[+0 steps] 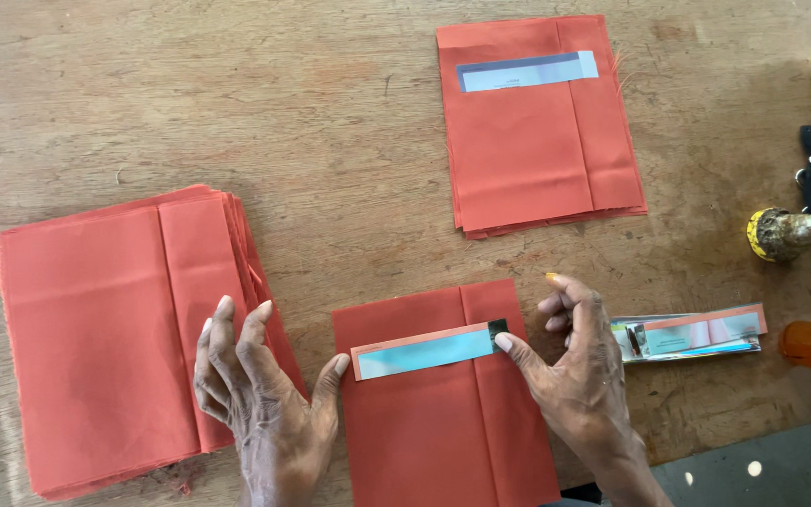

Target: The person applies glue with a finger to printed paper strips and inserts each strip into the slot of a folded red paper envelope, pressing it flat. They then stack the finished envelope with completed ones and repeat the process with new strips and envelopes.

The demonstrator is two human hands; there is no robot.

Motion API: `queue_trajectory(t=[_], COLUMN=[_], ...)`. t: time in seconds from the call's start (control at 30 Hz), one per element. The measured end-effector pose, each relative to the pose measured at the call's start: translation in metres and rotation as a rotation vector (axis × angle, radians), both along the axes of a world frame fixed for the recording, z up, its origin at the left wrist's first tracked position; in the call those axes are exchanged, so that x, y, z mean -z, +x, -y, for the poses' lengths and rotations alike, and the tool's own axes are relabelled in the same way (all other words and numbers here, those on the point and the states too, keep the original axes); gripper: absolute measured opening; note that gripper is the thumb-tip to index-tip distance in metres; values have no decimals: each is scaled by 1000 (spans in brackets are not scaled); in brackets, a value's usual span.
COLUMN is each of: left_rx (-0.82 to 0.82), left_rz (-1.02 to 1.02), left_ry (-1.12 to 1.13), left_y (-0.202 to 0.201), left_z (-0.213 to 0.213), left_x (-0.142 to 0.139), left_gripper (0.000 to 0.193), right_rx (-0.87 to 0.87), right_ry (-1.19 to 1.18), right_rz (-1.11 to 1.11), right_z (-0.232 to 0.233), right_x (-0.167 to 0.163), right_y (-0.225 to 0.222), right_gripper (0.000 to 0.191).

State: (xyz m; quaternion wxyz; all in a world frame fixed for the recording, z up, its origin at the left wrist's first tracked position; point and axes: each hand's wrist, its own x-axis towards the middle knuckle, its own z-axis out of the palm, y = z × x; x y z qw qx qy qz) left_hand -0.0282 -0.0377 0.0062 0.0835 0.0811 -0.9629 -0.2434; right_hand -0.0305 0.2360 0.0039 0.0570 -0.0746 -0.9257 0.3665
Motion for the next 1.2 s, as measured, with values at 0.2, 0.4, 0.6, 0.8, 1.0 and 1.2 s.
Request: queue_trajectory(t=[0.2, 0.4, 0.6, 0.8, 1.0, 1.2], left_rx=[2, 1, 1, -1, 40, 162], left_rz=[24, 50, 78, 77, 43, -98], left_ry=[15, 12, -12, -8, 13, 62], left_y=[-2, -3, -4, -3, -2, 19], left_z=[2, 2, 3, 3, 6, 8], left_x=[0, 0, 1, -1, -3, -6], left_gripper=[94, 93, 93, 89, 80, 67], right_rx=[-2, 44, 47, 45, -10, -110], right_ry=[-3, 0, -6, 6, 79, -56], right_rz=[33, 91, 86, 73, 47, -2], right_z=[-1, -2, -1, 0, -9, -11], right_x=[3, 1, 0, -1, 4, -19], right_y=[0, -1, -1, 0, 1, 9], right_gripper=[79, 78, 77, 75, 72, 54])
